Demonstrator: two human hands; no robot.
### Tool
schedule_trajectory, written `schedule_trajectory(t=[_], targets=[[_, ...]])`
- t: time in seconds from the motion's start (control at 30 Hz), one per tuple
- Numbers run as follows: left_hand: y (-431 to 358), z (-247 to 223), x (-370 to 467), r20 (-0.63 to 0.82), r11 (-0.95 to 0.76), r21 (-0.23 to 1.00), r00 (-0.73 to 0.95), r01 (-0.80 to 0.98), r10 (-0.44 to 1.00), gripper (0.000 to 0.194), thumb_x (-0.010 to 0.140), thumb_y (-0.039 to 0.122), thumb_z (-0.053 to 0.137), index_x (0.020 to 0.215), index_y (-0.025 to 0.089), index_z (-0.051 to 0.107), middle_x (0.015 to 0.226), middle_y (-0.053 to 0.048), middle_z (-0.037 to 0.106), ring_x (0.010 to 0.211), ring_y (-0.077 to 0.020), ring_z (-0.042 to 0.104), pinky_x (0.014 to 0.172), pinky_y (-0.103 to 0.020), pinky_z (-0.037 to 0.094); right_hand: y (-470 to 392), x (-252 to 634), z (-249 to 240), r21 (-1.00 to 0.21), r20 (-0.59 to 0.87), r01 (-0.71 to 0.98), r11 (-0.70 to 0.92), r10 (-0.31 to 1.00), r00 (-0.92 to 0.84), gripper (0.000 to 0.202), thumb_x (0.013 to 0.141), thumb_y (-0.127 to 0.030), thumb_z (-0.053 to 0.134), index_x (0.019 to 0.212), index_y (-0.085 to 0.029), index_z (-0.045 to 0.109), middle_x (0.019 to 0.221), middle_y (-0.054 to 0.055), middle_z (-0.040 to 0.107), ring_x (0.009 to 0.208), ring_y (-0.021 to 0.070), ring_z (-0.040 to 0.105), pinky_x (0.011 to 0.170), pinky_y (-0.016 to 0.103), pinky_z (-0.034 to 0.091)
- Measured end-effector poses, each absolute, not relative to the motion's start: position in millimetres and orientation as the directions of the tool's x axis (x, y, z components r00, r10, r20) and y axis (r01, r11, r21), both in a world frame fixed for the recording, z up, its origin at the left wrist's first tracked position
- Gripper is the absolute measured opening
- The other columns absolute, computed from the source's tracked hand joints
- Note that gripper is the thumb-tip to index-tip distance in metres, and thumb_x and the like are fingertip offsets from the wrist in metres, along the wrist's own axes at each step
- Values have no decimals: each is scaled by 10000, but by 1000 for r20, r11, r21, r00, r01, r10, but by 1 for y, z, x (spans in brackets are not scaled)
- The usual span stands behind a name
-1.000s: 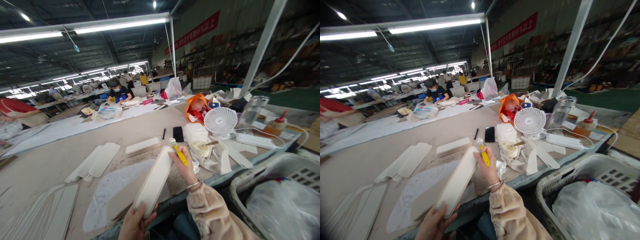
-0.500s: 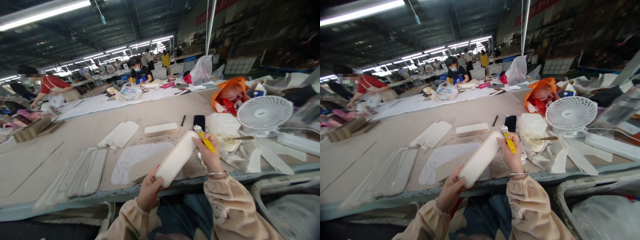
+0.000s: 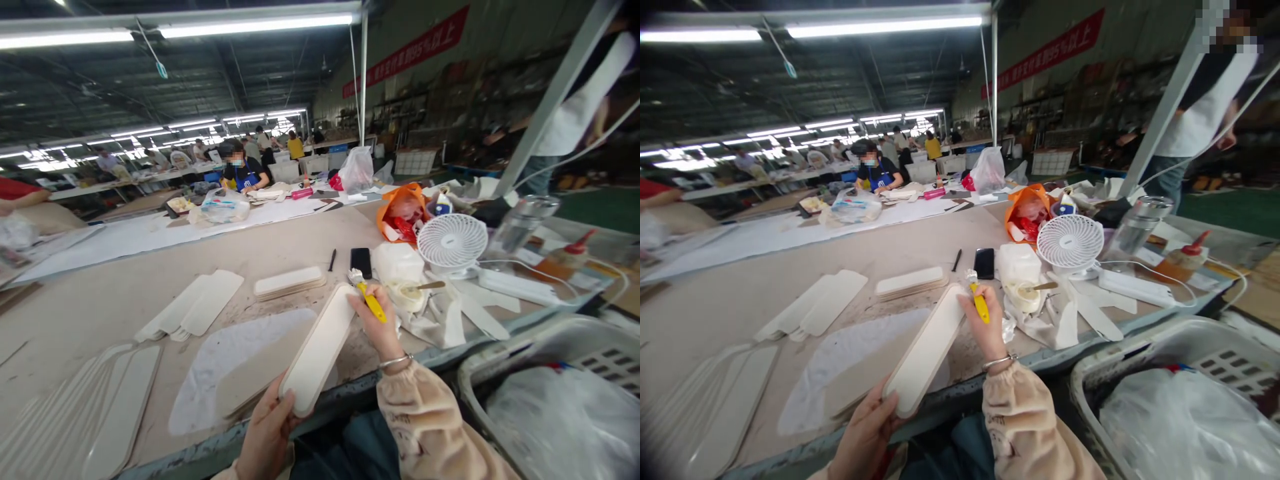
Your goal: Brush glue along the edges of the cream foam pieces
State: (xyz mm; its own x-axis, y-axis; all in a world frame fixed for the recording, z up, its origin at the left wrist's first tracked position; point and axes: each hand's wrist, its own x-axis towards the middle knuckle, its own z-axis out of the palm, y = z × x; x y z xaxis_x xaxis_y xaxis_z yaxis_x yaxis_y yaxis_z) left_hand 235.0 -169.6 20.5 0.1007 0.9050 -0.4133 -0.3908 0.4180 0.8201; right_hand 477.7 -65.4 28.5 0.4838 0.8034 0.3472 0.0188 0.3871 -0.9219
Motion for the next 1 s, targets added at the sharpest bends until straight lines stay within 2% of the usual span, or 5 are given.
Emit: schedule_trajectory(t=[0.2, 0.47, 0.67, 0.83, 1.0], targets=[[-172, 23, 235, -431, 436, 805, 108, -403, 896, 559, 679, 333, 819, 1208, 224, 676, 1192, -95, 705, 979, -274, 692, 770, -337, 594, -67, 480, 29, -929, 346, 63, 364, 800, 490, 334, 777, -366, 722, 869, -256, 420, 641, -83, 356, 555, 116, 333, 534, 270, 296], [-174, 36, 240, -429, 437, 804, 116, -403, 896, 527, 644, 329, 839, 1138, 198, 709, 1112, -97, 731, 948, -269, 692, 754, -330, 586, -70, 478, 39, -915, 346, -18, 402, 808, 476, 350, 770, -355, 738, 861, -265, 412, 636, -87, 364, 541, 122, 342, 518, 271, 290], [-175, 31, 238, -408, 422, 818, 122, -391, 905, 491, 684, 367, 822, 1125, 183, 708, 1041, -102, 741, 955, -261, 686, 772, -335, 581, -71, 478, 40, -920, 362, 48, 389, 794, 488, 343, 777, -372, 734, 852, -262, 418, 642, -82, 367, 557, 127, 350, 543, 273, 298], [-175, 26, 236, -412, 427, 837, 119, -342, 903, 450, 734, 388, 788, 1126, 181, 707, 1070, -96, 736, 952, -243, 685, 758, -310, 580, -69, 480, 34, -923, 369, 94, 373, 789, 491, 337, 777, -375, 729, 856, -259, 423, 645, -82, 350, 576, 127, 340, 563, 271, 300], [-174, 29, 237, -417, 425, 843, 100, -330, 904, 477, 709, 387, 803, 1133, 188, 710, 1066, -91, 741, 939, -240, 691, 741, -295, 579, -69, 479, 35, -925, 364, 83, 371, 799, 480, 336, 779, -385, 719, 859, -259, 418, 660, -75, 367, 575, 127, 344, 562, 270, 309]])
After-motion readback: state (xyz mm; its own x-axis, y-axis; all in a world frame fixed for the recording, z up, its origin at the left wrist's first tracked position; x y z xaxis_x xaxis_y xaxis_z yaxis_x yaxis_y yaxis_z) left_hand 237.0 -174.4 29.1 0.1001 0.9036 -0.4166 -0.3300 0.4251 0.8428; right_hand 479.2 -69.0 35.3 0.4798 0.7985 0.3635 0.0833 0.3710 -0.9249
